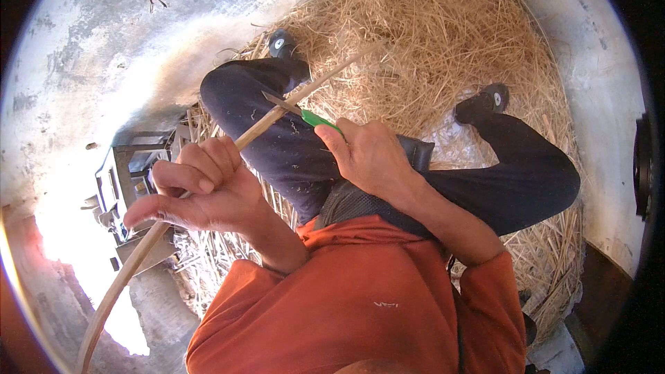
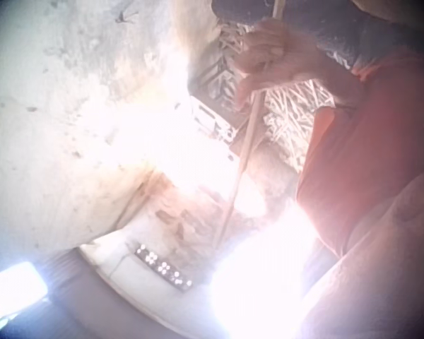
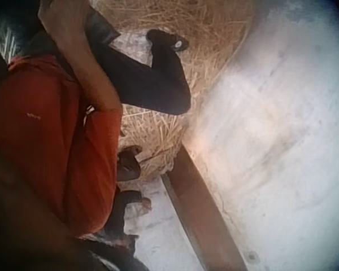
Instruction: The person is carving a wooden stick using a scraper tool. They repeatedly move the tool along the length of the wood to shave off the surface while holding the stick in their lap and turning it.
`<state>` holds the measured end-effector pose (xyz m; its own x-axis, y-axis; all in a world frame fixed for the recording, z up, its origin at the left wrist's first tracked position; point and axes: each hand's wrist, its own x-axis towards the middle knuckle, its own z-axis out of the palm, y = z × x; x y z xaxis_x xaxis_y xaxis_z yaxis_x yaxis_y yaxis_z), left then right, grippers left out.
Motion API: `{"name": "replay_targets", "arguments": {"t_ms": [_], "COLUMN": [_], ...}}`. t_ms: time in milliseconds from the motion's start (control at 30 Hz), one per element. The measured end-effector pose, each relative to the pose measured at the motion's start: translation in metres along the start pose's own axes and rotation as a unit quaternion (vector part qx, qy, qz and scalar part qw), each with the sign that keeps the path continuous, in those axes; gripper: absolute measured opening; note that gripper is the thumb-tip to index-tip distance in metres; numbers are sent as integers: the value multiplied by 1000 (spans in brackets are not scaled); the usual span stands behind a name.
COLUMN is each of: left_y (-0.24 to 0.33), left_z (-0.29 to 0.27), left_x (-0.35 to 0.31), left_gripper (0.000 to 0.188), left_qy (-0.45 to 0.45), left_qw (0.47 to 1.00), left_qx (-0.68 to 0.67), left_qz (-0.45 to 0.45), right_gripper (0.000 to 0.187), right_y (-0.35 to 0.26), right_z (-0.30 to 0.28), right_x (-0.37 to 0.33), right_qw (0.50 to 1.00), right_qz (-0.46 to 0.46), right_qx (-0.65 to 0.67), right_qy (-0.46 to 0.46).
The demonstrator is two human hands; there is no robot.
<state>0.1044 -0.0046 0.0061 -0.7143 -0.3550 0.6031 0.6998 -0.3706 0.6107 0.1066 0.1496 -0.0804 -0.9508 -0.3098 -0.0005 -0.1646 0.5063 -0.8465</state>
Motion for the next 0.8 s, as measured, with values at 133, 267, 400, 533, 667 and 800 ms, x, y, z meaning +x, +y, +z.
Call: {"name": "replay_targets", "arguments": {"t_ms": [133,267,400,533,667,800], "left_y": [-5,-6,-11,-12,-10,-13], "left_z": [13,22,30,20,23,22], "left_x": [1,2,3,13,11,12], "left_gripper": [56,53,52,51,51,51], "left_qy": [-19,-8,10,23,15,11], "left_qw": [1000,999,999,997,998,998], "left_qx": [15,32,37,67,57,63], "left_qz": [-3,-12,6,-1,-4,-5], "right_gripper": [41,49,41,45,48,50], "right_y": [12,33,21,29,14,60], "right_z": [-1,2,0,-3,-6,-1], "right_x": [6,17,7,21,12,23], "right_qw": [999,996,998,998,999,995], "right_qz": [-1,18,-34,-19,10,76], "right_qx": [-19,-4,17,-20,-17,-49], "right_qy": [29,82,45,53,25,48]}}
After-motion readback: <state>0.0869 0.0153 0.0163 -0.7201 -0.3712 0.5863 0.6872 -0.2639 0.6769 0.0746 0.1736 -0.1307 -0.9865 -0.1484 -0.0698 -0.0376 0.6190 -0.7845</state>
